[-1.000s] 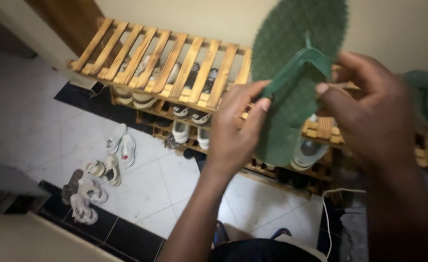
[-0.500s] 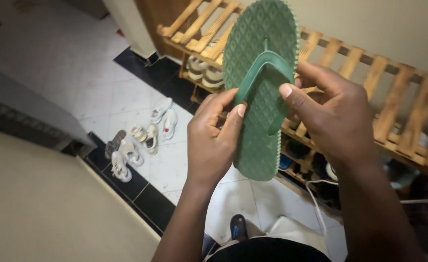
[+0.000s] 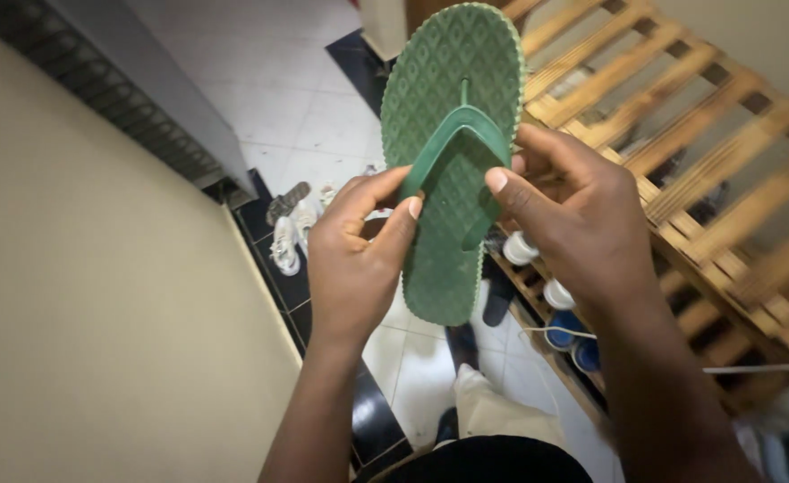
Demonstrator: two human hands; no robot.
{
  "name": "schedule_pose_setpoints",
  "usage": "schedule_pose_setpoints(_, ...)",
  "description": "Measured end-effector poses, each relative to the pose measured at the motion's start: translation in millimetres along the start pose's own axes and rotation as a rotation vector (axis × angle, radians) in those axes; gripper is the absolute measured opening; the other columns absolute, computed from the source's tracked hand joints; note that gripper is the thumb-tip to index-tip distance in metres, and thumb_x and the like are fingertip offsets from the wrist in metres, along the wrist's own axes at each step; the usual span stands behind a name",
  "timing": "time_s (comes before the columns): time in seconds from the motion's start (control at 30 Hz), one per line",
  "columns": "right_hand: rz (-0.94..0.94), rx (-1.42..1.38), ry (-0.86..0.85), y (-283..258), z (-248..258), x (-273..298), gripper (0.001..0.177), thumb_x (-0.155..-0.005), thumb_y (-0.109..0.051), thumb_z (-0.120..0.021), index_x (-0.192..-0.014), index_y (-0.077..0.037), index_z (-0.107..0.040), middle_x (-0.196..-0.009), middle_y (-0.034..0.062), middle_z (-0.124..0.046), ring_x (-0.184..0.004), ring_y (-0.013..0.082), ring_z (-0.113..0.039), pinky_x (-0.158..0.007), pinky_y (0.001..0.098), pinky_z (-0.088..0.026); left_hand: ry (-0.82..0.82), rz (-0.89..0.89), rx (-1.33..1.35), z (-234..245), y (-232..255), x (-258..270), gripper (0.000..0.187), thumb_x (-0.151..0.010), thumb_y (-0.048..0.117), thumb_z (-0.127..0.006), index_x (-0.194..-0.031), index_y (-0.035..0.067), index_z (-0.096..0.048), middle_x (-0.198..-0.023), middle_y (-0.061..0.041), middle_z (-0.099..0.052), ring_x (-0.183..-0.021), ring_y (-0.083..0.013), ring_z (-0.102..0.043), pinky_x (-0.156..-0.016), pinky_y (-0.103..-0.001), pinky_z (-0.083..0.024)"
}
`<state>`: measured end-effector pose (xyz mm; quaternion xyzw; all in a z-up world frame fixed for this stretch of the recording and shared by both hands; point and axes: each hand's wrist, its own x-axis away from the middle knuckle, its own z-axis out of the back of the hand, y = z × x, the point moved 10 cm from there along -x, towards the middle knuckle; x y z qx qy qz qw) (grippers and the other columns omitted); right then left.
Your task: The person removes various pairs of shoes and flip-flops from a wooden rack and places them on the tiled floor. They handle each item individually, turning them over to inspect the soles and interiors before setting them down.
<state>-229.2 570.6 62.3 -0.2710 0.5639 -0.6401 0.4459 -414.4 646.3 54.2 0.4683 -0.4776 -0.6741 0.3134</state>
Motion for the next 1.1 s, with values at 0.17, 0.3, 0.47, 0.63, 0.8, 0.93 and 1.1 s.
schedule_pose_setpoints(0.17,-0.001,-0.049,-0.082,7,-27,-70,0.047,-0.094,-0.017,-0.07,-0.137,0.002,-0.063,-0.103,0.0082,-0.071,-0.085,0.0162,-0.074,-0.071,0.0284,-0.065,0.075,0.091,-0.052,14,-25,-56,0.027,-0.094,0.009,-0.072,-0.121,0.001,-0.073,-0.108,-0.004,-0.074,-0.085,-0.0086,-0.073,-0.073,-0.024,-0.061)
schedule_pose_setpoints(0.3,-0.001,0.01,-0.112,21,-36,-126,0.046,-0.095,-0.017,-0.069,-0.138,-0.001,-0.064,-0.099,0.0053,-0.068,-0.081,0.0127,-0.073,-0.07,0.0259,-0.065,0.1,0.074,-0.073,18,-49,-103,0.027,-0.096,0.01,-0.073,-0.121,0.0,-0.072,-0.103,-0.005,-0.077,-0.087,-0.0079,-0.072,-0.076,-0.024,-0.062)
schedule_pose_setpoints(0.47,-0.047,-0.201,-0.266,46,-85,-185,0.044,-0.096,-0.017,-0.07,-0.136,0.002,-0.065,-0.095,0.0036,-0.07,-0.079,0.008,-0.068,-0.07,0.0237,-0.06,0.175,0.173,-0.098,39,-89,-140,0.027,-0.094,0.009,-0.073,-0.119,-0.001,-0.073,-0.099,-0.005,-0.076,-0.084,-0.0074,-0.07,-0.073,-0.024,-0.06)
schedule_pose_setpoints(0.63,-0.132,-0.071,-0.364,69,-148,-218,0.05,-0.093,-0.021,-0.072,-0.137,0.001,-0.064,-0.094,0.0034,-0.071,-0.076,0.0084,-0.069,-0.067,0.0241,-0.061,0.288,0.21,-0.2,89,-115,-143,0.027,-0.094,0.01,-0.074,-0.119,-0.001,-0.074,-0.1,-0.004,-0.077,-0.089,-0.0062,-0.069,-0.077,-0.024,-0.059)
schedule_pose_setpoints(0.8,-0.189,-0.109,-0.471,95,-224,-232,0.052,-0.091,-0.021,-0.074,-0.136,0.002,-0.061,-0.096,0.0014,-0.068,-0.075,0.0092,-0.069,-0.065,0.0244,-0.061,0.387,0.287,-0.183,149,-156,-133,0.028,-0.093,0.009,-0.073,-0.119,-0.001,-0.074,-0.098,-0.003,-0.076,-0.086,-0.0058,-0.068,-0.077,-0.022,-0.058)
schedule_pose_setpoints(0.93,-0.224,-0.127,-0.561,133,-297,-226,0.047,-0.091,-0.021,-0.074,-0.131,0.002,-0.065,-0.092,0.0022,-0.068,-0.072,0.0096,-0.068,-0.062,0.0247,-0.059,0.461,0.408,0.023,195,-218,-121,0.026,-0.094,0.007,-0.075,-0.119,-0.002,-0.076,-0.092,-0.004,-0.071,-0.078,-0.0061,-0.059,-0.07,-0.022,-0.051)
schedule_pose_setpoints(1.1,-0.426,-0.034,-0.544,201,-372,-207,0.04,-0.093,-0.02,-0.07,-0.129,-0.002,-0.069,-0.089,0.0016,-0.067,-0.072,0.0088,-0.067,-0.064,0.0248,-0.058,0.397,0.611,0.087,239,-304,-111,0.028,-0.09,0.013,-0.073,-0.115,0.001,-0.075,-0.085,-0.005,-0.074,-0.069,-0.0094,-0.064,-0.06,-0.025,-0.051)
